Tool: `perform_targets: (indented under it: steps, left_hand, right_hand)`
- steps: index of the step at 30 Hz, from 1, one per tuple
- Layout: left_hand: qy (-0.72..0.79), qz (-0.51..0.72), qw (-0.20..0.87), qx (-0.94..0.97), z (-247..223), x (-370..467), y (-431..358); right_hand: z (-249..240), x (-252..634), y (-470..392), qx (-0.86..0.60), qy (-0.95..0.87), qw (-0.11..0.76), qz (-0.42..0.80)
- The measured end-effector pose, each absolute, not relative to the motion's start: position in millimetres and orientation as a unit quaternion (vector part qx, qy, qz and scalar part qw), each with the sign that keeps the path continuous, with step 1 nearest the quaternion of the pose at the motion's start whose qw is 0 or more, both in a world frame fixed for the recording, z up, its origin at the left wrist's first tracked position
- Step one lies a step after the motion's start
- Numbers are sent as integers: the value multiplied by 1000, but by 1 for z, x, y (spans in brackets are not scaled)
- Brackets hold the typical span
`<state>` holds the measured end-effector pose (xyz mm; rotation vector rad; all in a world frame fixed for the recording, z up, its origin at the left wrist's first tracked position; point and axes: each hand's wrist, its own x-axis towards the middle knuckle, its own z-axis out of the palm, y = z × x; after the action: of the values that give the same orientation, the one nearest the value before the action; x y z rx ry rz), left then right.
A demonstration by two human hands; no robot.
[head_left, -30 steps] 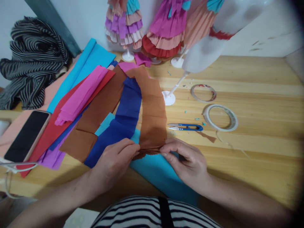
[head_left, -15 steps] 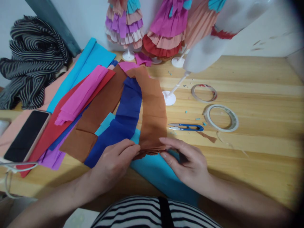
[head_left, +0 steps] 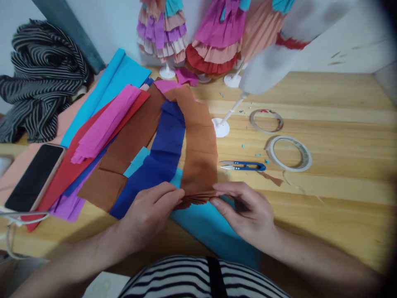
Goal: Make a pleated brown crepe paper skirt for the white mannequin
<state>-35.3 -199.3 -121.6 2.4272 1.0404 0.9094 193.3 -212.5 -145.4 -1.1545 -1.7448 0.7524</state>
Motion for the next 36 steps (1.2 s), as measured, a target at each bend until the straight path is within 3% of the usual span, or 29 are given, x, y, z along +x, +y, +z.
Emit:
perform_targets:
  steps: [13,22,36]
  left_hand:
    - [361,323,176,857,-124,-37,-201]
    - [373,300,71,875,-131,-42,-204]
    - [378,299,114,869,-129,-39,-204]
  right_hand:
    - [-140,194,-208,-410,-756,432,274]
    - [-139,193,-209,-434,-739,423,295]
    - [-139,190,-208,-423,-735,434,305]
